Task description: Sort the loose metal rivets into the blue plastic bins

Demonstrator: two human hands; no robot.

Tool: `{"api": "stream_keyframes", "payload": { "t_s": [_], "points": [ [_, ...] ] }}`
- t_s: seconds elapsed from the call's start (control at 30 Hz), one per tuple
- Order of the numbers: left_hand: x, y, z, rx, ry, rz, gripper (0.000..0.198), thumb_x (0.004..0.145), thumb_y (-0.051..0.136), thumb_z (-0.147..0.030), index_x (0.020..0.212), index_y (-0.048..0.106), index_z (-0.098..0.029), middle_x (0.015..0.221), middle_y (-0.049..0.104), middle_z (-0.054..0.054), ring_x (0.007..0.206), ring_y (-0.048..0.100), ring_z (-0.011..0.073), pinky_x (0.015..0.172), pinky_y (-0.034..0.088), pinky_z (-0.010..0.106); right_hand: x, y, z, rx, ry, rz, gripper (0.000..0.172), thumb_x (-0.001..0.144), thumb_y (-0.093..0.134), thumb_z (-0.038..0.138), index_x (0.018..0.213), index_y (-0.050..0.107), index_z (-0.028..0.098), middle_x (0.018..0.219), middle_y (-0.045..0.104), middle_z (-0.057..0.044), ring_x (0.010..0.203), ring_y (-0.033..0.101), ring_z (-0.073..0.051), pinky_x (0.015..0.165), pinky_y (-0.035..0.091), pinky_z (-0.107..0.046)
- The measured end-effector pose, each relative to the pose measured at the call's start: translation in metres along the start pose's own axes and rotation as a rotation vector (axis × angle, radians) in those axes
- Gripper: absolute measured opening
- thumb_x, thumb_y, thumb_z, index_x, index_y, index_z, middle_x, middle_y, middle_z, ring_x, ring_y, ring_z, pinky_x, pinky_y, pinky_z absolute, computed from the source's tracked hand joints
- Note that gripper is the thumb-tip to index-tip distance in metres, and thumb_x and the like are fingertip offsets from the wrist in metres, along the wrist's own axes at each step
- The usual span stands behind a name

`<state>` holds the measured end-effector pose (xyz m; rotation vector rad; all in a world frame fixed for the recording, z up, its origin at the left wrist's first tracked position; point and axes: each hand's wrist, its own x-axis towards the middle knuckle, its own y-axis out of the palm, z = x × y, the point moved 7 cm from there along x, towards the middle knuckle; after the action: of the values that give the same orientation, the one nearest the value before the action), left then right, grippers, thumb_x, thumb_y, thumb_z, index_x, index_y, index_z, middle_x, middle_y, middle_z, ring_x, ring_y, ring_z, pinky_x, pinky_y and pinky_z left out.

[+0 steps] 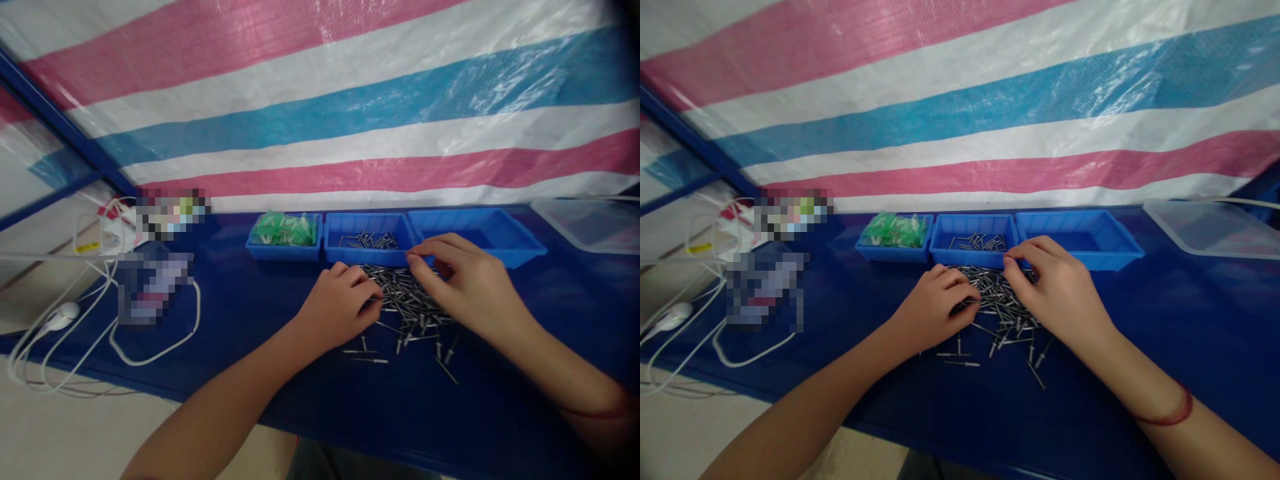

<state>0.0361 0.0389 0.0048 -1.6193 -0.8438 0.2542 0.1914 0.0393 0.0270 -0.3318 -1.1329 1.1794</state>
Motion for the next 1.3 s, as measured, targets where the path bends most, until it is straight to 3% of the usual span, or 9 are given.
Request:
{"api": "stream_keyframes", "payload": {
  "t_s": [0.17,0.53,0.97,1.13,1.3],
  "points": [
    [0.003,0.006,-0.005,0.113,-0.011,0.077,0.022,0.093,0.052,-0.036,0.092,0.071,-0.024,0.094,0.061,0.004,0.088,0.049,0.0187,0.073,0.035,0.031,-0.003,0.005,0.002,0.032,-0.027,0.029,0.018,0.089,0.052,0.032,0.085,0.065,0.019,0.094,0.066,-0.008,0.067,0.059,-0.016,0.064,0.047,-0.032],
    [0.008,0.015,-0.008,0.254,-0.024,0.090,0.022,0.093,0.052,-0.039,0.097,0.068,-0.023,0.096,0.060,0.004,0.091,0.050,0.0211,0.074,0.036,0.033,-0.014,0.014,0.016,0.116,-0.102,0.104,0.015,0.089,0.052,0.031,0.088,0.064,0.022,0.097,0.065,-0.006,0.078,0.063,-0.019,0.068,0.049,-0.033],
    [0.005,0.018,-0.010,0.267,-0.037,0.111,0.019,0.095,0.049,-0.033,0.099,0.064,-0.022,0.102,0.059,0.004,0.095,0.047,0.0209,0.073,0.035,0.034,-0.016,0.018,0.016,0.122,-0.111,0.133,0.015,0.089,0.052,0.030,0.088,0.064,0.021,0.096,0.065,-0.005,0.073,0.063,-0.017,0.068,0.049,-0.032],
    [0.006,0.019,-0.009,0.225,-0.032,0.114,0.023,0.092,0.053,-0.042,0.099,0.065,-0.023,0.101,0.059,0.004,0.096,0.047,0.0216,0.074,0.035,0.034,-0.016,0.022,0.015,0.131,-0.124,0.161,0.015,0.090,0.051,0.029,0.086,0.064,0.021,0.095,0.065,-0.005,0.080,0.063,-0.018,0.071,0.049,-0.032],
    [0.006,0.021,-0.010,0.240,-0.012,0.105,0.022,0.093,0.052,-0.040,0.097,0.064,-0.021,0.101,0.058,0.004,0.095,0.047,0.0215,0.074,0.035,0.034,-0.016,0.023,0.015,0.134,-0.128,0.181,0.015,0.090,0.050,0.028,0.088,0.064,0.021,0.097,0.065,-0.006,0.083,0.064,-0.018,0.072,0.049,-0.032]
  ]
}}
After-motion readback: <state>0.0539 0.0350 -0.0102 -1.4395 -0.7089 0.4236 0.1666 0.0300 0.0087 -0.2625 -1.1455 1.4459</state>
